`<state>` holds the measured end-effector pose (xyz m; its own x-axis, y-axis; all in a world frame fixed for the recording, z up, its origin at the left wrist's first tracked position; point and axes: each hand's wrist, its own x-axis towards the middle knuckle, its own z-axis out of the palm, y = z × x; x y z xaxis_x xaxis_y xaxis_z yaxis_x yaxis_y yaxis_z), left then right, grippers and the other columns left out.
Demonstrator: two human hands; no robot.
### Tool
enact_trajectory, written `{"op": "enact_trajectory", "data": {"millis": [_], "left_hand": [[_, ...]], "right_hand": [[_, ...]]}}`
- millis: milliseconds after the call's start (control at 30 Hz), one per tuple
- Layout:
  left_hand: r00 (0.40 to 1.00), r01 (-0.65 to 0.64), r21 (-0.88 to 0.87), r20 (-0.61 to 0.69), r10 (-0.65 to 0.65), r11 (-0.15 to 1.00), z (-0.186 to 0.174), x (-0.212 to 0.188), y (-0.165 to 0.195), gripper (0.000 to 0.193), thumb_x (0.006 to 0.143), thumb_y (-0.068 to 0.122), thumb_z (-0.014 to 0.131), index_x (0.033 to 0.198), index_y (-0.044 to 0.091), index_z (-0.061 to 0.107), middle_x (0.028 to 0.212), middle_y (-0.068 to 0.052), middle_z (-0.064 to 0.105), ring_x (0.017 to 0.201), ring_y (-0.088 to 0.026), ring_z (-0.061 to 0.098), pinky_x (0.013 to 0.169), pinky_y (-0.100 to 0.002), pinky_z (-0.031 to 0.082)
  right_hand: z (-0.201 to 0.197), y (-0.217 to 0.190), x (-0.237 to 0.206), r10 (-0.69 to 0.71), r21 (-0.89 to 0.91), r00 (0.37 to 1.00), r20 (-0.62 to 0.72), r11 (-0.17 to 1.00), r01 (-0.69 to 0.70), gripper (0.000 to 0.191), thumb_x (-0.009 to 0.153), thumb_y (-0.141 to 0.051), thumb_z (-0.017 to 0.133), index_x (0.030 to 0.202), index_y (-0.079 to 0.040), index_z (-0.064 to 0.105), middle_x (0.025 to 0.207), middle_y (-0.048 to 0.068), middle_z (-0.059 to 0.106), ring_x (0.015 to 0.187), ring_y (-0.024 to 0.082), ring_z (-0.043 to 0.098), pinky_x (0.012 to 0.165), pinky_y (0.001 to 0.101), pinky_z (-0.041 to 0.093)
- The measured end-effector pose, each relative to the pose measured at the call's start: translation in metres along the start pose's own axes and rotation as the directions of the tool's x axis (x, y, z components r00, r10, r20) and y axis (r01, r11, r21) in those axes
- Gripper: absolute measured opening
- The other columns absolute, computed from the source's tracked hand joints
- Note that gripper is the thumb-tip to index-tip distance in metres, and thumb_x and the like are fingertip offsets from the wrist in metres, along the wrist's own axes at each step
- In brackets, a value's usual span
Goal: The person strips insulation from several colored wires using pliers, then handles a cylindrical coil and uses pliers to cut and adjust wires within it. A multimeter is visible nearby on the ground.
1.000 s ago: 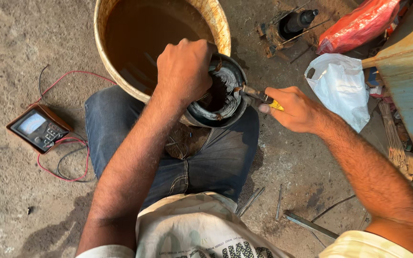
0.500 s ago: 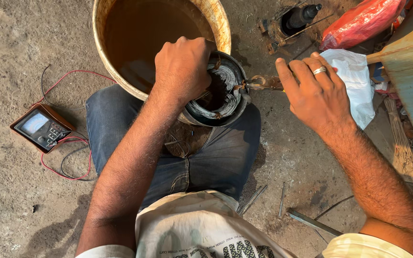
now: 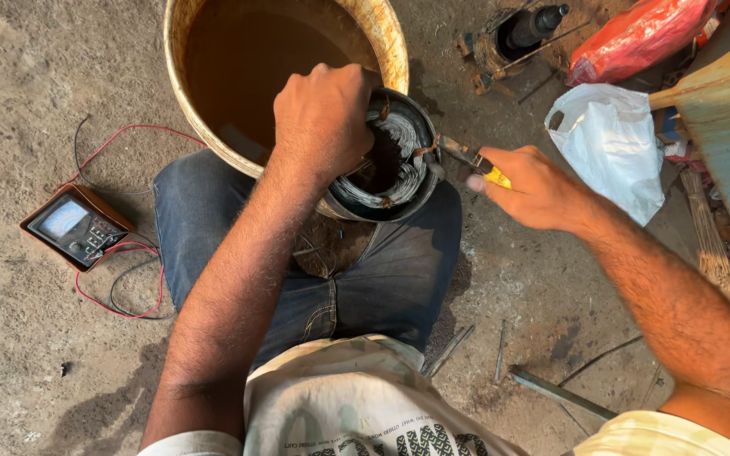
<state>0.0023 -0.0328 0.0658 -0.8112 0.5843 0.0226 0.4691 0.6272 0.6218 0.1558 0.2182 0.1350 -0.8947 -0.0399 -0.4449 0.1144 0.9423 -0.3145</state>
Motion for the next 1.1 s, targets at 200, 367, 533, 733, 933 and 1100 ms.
{"op": "enact_trajectory", "data": {"millis": [200, 367, 533, 733, 933, 1100], "left_hand": [[0.999, -0.004, 0.035, 0.039, 0.002, 0.999, -0.003, -0.001, 0.0, 0.036, 0.068, 0.009, 0.083, 0.104, 0.01, 0.077, 0.091, -0.017, 0.07, 0.082, -0.033, 0.072, 0.064, -0.046, 0.06], [0.999, -0.052, 0.022, -0.009, 0.052, 0.998, 0.0, -0.002, -0.001, 0.046, 0.066, 0.007, 0.083, 0.111, 0.016, 0.079, 0.086, -0.015, 0.071, 0.079, -0.031, 0.071, 0.062, -0.046, 0.06], [0.999, -0.037, 0.052, 0.016, 0.037, 0.998, 0.002, -0.001, 0.0, 0.045, 0.069, 0.006, 0.082, 0.112, 0.016, 0.078, 0.085, -0.014, 0.071, 0.079, -0.028, 0.07, 0.061, -0.044, 0.06], [0.999, -0.036, 0.056, -0.012, 0.036, 0.998, 0.001, -0.001, -0.001, 0.038, 0.068, 0.009, 0.083, 0.106, 0.011, 0.078, 0.088, -0.015, 0.07, 0.079, -0.03, 0.07, 0.061, -0.044, 0.06], [0.999, -0.042, 0.037, -0.004, 0.043, 0.998, 0.001, 0.0, 0.001, 0.045, 0.066, 0.007, 0.082, 0.109, 0.016, 0.077, 0.086, -0.016, 0.07, 0.079, -0.031, 0.071, 0.059, -0.044, 0.06], [1.0, -0.026, 0.043, 0.004, 0.026, 0.999, 0.002, -0.001, 0.001, 0.038, 0.067, 0.008, 0.082, 0.104, 0.012, 0.077, 0.089, -0.017, 0.069, 0.078, -0.032, 0.072, 0.06, -0.045, 0.06]], "right_hand": [[0.014, 0.003, -0.007, 0.045, 0.17, 0.999, -0.006, 0.985, -0.043, 0.021, 0.099, -0.02, 0.066, 0.1, 0.0, 0.062, 0.073, 0.015, 0.06, 0.066, 0.022, 0.058, 0.06, 0.0404, 0.048], [0.001, -0.022, -0.024, -0.269, -0.374, 0.908, -0.319, 0.917, 0.14, 0.034, 0.095, -0.01, 0.066, 0.126, 0.001, 0.064, 0.103, 0.016, 0.066, 0.092, 0.033, 0.067, 0.078, 0.0447, 0.056], [-0.016, -0.043, -0.027, -0.449, -0.84, 0.843, -0.296, 0.542, -0.006, 0.039, 0.1, -0.009, 0.067, 0.138, -0.005, 0.069, 0.108, 0.007, 0.064, 0.109, 0.026, 0.066, 0.116, 0.0484, 0.051], [-0.035, -0.061, -0.025, -0.502, -0.982, 0.846, -0.18, 0.145, -0.122, 0.034, 0.103, -0.015, 0.067, 0.137, -0.012, 0.072, 0.101, 0.001, 0.059, 0.106, 0.017, 0.06, 0.125, 0.0451, 0.04], [-0.045, -0.081, -0.025, -0.552, -0.989, 0.824, -0.131, 0.017, -0.146, 0.036, 0.099, -0.021, 0.066, 0.133, -0.014, 0.073, 0.101, -0.001, 0.058, 0.105, 0.017, 0.059, 0.125, 0.0452, 0.034], [-0.053, -0.071, -0.014, -0.558, -0.993, 0.827, -0.068, 0.115, -0.004, 0.036, 0.097, -0.017, 0.068, 0.131, -0.006, 0.072, 0.096, 0.001, 0.057, 0.099, 0.018, 0.061, 0.114, 0.0403, 0.049]]}}
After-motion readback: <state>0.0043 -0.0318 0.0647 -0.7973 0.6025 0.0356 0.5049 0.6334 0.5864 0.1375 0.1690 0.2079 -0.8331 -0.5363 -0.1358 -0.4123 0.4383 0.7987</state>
